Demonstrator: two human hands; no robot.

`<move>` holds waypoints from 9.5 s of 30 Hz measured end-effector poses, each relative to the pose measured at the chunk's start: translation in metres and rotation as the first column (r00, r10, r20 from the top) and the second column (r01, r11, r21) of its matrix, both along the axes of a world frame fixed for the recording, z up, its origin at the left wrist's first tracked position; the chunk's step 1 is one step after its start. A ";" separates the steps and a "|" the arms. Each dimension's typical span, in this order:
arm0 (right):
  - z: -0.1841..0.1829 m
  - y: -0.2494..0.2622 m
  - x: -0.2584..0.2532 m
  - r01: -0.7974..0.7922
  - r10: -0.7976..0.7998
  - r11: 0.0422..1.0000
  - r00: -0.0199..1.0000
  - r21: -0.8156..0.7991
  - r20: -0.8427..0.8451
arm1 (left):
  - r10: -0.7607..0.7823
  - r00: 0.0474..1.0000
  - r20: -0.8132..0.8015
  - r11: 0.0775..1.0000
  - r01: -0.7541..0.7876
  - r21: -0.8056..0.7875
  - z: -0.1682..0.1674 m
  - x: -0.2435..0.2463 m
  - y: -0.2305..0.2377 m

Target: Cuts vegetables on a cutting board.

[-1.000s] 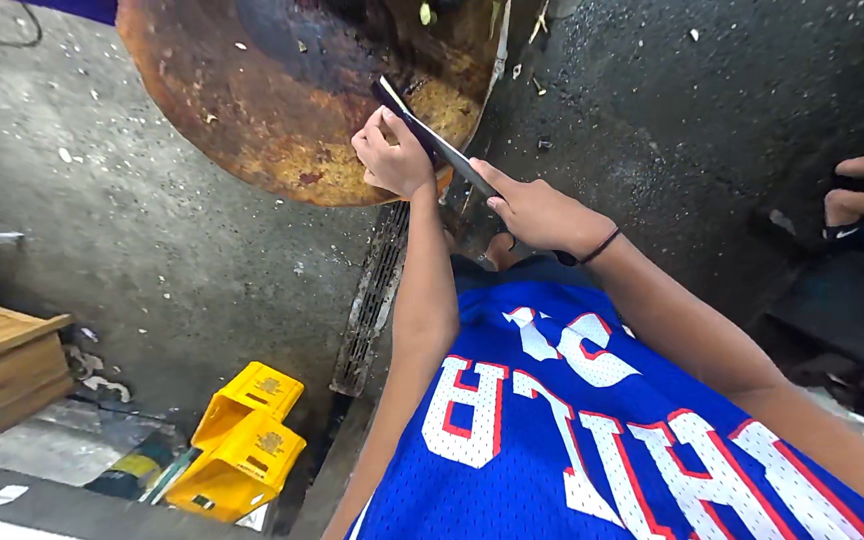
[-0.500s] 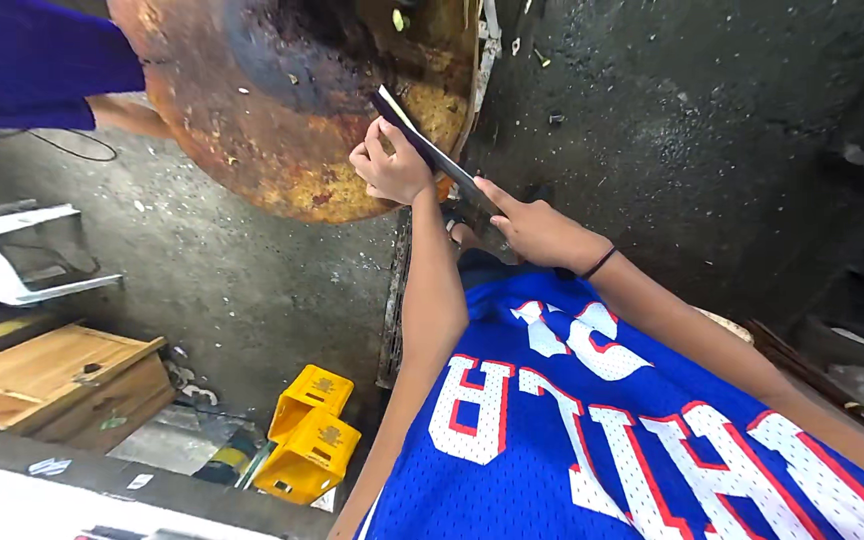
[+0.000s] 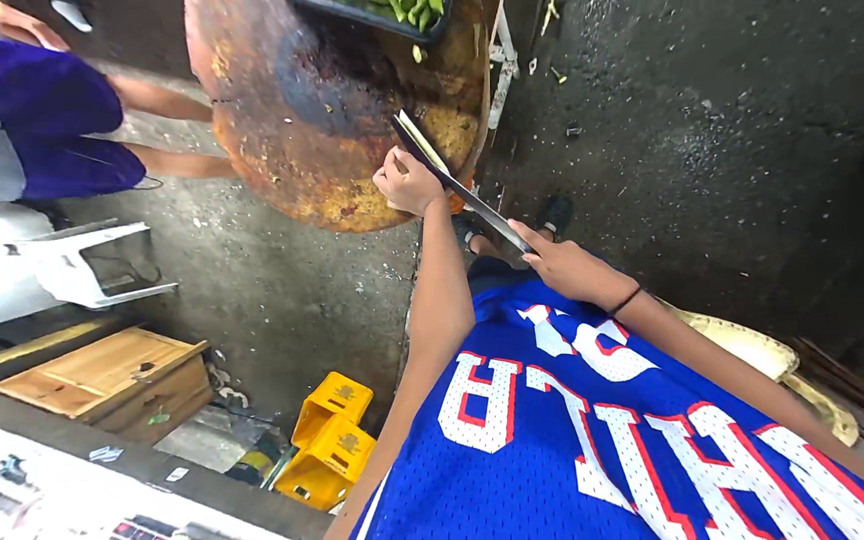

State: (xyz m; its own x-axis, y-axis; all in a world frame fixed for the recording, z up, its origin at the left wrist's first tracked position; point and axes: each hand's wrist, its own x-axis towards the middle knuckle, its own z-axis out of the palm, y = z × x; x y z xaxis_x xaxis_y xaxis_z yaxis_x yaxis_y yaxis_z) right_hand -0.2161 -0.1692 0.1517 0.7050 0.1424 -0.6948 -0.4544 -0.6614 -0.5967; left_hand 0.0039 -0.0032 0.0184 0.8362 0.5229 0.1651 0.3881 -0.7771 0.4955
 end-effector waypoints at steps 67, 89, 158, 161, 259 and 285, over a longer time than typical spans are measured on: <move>-0.003 0.116 0.157 -0.279 0.331 0.926 0.924 -0.255 0.190 | -0.284 0.866 -0.411 0.700 -0.105 -0.706 0.044 0.014 0.169; 0.014 0.038 0.055 -0.327 0.320 0.920 0.945 -0.215 -0.065 | -0.276 0.876 -0.396 0.652 -0.133 -0.747 0.045 0.015 0.172; 0.021 0.149 0.143 0.001 0.007 1.000 0.809 -0.013 0.588 | -0.192 0.981 0.014 0.039 0.022 -0.999 0.176 -0.046 0.193; 0.032 0.161 0.151 -0.043 0.115 0.990 0.791 -0.133 0.600 | -0.218 0.975 0.033 -0.005 0.033 -0.999 0.184 -0.054 0.190; -0.030 0.110 0.131 0.349 -0.324 0.937 0.886 -0.017 0.331 | -0.532 0.819 -0.215 0.789 0.387 -0.477 0.073 0.035 0.217; -0.026 0.080 0.120 0.429 -0.404 0.898 0.891 -0.093 0.207 | -0.650 0.711 -0.268 0.753 0.555 -0.354 0.067 0.015 0.089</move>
State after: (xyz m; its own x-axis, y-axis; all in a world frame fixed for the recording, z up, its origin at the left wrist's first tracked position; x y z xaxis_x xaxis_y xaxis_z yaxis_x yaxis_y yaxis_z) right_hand -0.0963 -0.0891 0.1257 0.7924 -0.2761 -0.5440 -0.6001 -0.5130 -0.6138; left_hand 0.0185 0.0857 0.0851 0.9562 -0.1328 -0.2609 0.0586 -0.7864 0.6149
